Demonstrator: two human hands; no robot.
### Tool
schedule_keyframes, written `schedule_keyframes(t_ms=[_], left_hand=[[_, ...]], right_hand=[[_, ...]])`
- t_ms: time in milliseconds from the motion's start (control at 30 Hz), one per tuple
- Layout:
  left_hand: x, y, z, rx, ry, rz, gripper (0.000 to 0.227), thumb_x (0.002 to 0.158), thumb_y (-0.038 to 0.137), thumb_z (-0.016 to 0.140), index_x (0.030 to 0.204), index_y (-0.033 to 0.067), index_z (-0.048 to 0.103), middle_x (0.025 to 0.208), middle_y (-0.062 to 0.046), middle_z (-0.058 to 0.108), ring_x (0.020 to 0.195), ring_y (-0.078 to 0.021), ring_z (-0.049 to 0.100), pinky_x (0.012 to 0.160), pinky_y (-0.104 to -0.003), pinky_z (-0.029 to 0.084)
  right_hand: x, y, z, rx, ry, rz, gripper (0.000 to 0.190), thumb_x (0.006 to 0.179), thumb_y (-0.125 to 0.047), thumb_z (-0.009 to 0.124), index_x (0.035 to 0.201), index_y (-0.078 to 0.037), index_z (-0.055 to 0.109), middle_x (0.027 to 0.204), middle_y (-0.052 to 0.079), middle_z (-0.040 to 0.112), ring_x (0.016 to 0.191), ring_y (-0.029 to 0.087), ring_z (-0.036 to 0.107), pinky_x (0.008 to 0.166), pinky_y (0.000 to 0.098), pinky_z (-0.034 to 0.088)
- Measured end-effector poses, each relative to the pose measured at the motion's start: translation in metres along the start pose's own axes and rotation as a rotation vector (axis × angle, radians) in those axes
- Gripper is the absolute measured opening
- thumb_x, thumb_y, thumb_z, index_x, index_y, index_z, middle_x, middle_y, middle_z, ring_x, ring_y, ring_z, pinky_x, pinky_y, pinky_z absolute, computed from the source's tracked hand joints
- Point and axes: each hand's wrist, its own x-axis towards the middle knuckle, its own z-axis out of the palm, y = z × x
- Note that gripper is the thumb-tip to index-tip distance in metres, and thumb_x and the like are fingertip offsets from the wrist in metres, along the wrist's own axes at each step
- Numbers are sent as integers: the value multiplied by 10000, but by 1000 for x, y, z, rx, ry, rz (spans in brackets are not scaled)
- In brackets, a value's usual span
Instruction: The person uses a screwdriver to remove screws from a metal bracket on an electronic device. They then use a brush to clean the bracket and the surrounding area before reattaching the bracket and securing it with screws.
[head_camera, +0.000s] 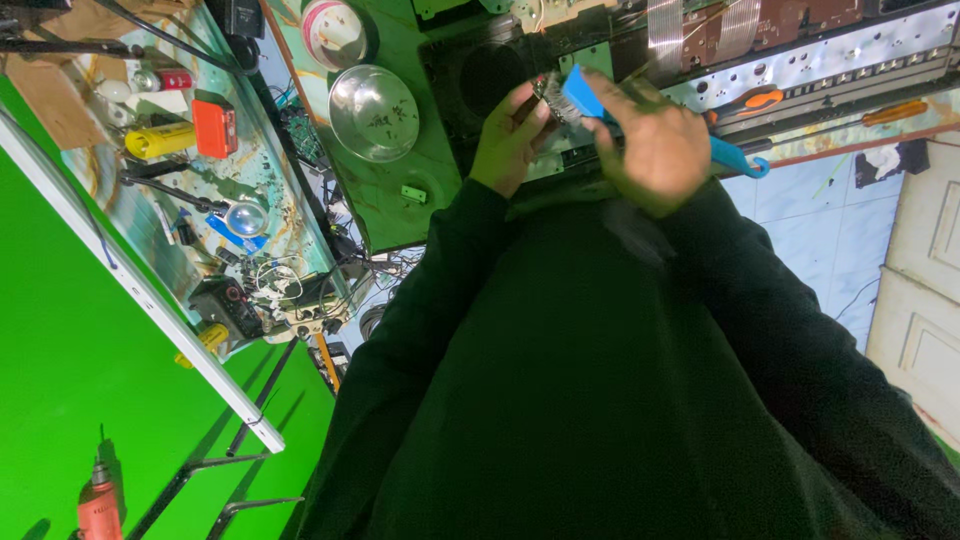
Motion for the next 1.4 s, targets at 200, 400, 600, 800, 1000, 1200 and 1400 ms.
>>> schedule_keyframes(t_ms=[200, 400, 600, 800, 1000, 1200, 1400], left_hand=[[-1, 3, -3, 111, 8, -43, 410, 1083, 127, 624, 1468, 8, 549, 1339, -111, 670, 1198, -217, 669, 1077, -395, 543], [-2, 10, 12, 7, -23, -81, 444, 1121, 191, 550, 1528, 23, 491, 1368, -114, 656, 1187, -204, 669, 1050, -376, 539], [-4, 17, 16, 109, -25, -116, 472, 1131, 263, 530, 1548, 54, 462, 1352, -120, 670, 1130, -179, 660, 985, -341, 544], [0, 5, 10, 4, -13, -77, 441, 1108, 241, 562, 1497, 74, 437, 1299, -123, 663, 1110, -202, 673, 992, -389, 549], [1, 6, 11, 51, -35, -80, 403, 1132, 285, 544, 1464, 57, 518, 1259, -114, 674, 1103, -199, 671, 1029, -412, 567], [-1, 12, 21, 33, -46, -38, 395, 1130, 292, 568, 1458, 74, 545, 1274, -76, 658, 1119, -183, 660, 1027, -387, 553], [3, 8, 14, 57, -15, -90, 378, 1123, 274, 563, 1439, 67, 551, 1282, -127, 676, 1113, -206, 679, 983, -388, 569]], right_hand=[[15, 19, 21, -78, 200, -125, 470, 1032, -197, 679, 1496, -138, 635, 1129, 252, 748, 659, 273, 714, 479, 379, 563], [1, 16, 19, -151, 259, -157, 432, 1005, -196, 739, 1428, -155, 663, 1105, 239, 740, 697, 281, 722, 571, 382, 580], [8, 14, 8, -217, 290, -121, 652, 748, -118, 766, 1393, -103, 671, 1106, 212, 726, 849, 317, 734, 743, 418, 593], [5, 26, 17, -59, 242, -204, 280, 1064, -147, 811, 1293, -65, 673, 1085, 140, 729, 912, 266, 718, 772, 389, 582], [5, 20, -7, -227, 331, -219, 492, 784, -179, 766, 1264, -72, 734, 1041, 119, 745, 775, 230, 711, 636, 333, 584], [-3, 12, 8, -163, 283, -163, 402, 980, -164, 835, 1363, -117, 719, 1103, 119, 725, 735, 237, 702, 609, 355, 566], [-1, 30, -7, -119, 363, -120, 444, 881, -105, 765, 1316, -61, 688, 1094, 123, 692, 824, 270, 713, 696, 367, 590]])
